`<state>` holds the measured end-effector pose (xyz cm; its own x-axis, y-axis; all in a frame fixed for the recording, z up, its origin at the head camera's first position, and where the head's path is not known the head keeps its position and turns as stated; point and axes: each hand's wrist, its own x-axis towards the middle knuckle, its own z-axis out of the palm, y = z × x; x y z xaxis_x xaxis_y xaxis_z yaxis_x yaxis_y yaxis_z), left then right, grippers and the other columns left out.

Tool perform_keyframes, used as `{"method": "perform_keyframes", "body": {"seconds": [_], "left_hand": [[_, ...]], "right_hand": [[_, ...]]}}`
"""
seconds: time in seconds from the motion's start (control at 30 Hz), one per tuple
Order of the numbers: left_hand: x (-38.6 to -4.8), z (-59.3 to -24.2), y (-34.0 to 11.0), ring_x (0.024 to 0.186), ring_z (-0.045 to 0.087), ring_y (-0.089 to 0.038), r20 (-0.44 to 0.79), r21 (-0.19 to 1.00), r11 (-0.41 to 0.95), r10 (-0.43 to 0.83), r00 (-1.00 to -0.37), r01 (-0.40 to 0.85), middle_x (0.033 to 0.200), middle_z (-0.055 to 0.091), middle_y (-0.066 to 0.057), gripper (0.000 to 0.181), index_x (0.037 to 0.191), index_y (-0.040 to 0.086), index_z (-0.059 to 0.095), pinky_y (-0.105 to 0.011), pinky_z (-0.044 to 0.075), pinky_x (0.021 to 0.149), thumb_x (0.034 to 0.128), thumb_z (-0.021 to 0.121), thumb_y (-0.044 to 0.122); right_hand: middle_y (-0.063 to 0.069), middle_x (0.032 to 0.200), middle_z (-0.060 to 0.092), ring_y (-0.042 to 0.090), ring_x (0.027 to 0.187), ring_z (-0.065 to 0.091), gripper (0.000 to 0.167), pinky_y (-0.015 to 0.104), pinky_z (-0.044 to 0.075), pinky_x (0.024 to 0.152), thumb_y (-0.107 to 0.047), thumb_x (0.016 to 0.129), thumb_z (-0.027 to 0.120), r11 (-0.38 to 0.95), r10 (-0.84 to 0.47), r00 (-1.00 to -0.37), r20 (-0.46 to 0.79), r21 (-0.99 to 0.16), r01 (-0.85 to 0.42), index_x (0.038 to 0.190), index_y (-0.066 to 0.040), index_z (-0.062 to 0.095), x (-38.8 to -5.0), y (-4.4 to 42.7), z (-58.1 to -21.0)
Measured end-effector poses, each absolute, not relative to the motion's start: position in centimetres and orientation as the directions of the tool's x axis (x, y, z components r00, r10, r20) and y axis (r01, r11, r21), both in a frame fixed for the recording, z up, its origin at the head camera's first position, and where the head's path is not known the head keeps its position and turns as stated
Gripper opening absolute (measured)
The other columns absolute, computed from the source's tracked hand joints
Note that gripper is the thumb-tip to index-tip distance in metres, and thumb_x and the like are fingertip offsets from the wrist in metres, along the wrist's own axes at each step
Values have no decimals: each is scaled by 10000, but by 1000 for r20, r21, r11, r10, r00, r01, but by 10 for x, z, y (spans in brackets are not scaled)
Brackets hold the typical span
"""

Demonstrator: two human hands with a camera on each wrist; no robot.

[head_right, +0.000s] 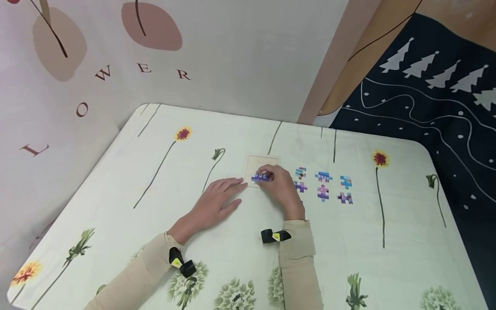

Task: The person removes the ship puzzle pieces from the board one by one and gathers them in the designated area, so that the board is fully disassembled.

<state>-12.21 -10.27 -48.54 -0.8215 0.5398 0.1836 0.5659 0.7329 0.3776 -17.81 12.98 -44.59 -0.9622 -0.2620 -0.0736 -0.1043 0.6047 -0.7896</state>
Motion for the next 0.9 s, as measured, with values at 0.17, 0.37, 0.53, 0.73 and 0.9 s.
{"method": "perform_keyframes", "body": {"seconds": [0.17, 0.37, 0.53, 0.73, 0.9], "left_hand": [[-122, -485, -102, 1442, 427, -245, 193, 377, 729, 542, -818, 572, 1562, 499, -45, 478, 1534, 151, 519, -453, 308, 1199, 1088, 503, 325], [-122, -485, -101, 1438, 432, -244, 195, 368, 731, 543, -817, 574, 1557, 505, -46, 478, 1532, 149, 521, -453, 315, 1194, 1087, 506, 324], [-122, -485, -101, 1432, 438, -253, 205, 364, 735, 536, -819, 572, 1550, 511, -51, 477, 1525, 149, 529, -465, 325, 1186, 1081, 523, 321], [-121, -486, -102, 1429, 441, -270, 200, 379, 732, 532, -823, 566, 1547, 513, -64, 474, 1518, 140, 537, -486, 330, 1179, 1078, 532, 317], [-122, -486, -103, 1441, 427, -260, 188, 379, 737, 530, -827, 559, 1560, 500, -50, 474, 1525, 149, 531, -481, 320, 1187, 1085, 515, 325]], "right_hand": [[103, 949, 647, 225, 801, 544, 224, 342, 450, 723, -14, 951, 717, 572, -280, -958, -65, -812, -112, 1164, -67, 761, -176, 134, -445], [109, 946, 681, 212, 811, 583, 171, 326, 479, 737, -24, 959, 716, 551, -275, -961, -39, -826, -124, 1128, -31, 743, -177, 136, -447], [100, 942, 713, 209, 809, 611, 101, 304, 496, 737, -61, 951, 747, 532, -238, -971, -35, -841, -100, 1050, -40, 755, -175, 137, -446], [88, 1006, 739, 216, 865, 648, 159, 260, 522, 709, -146, 968, 750, 513, -191, -981, -16, -854, -86, 1108, -70, 764, -168, 147, -437], [98, 995, 748, 225, 855, 672, 189, 260, 532, 678, -195, 977, 747, 520, -177, -984, -12, -850, -84, 1113, -64, 751, -157, 169, -425]]}}
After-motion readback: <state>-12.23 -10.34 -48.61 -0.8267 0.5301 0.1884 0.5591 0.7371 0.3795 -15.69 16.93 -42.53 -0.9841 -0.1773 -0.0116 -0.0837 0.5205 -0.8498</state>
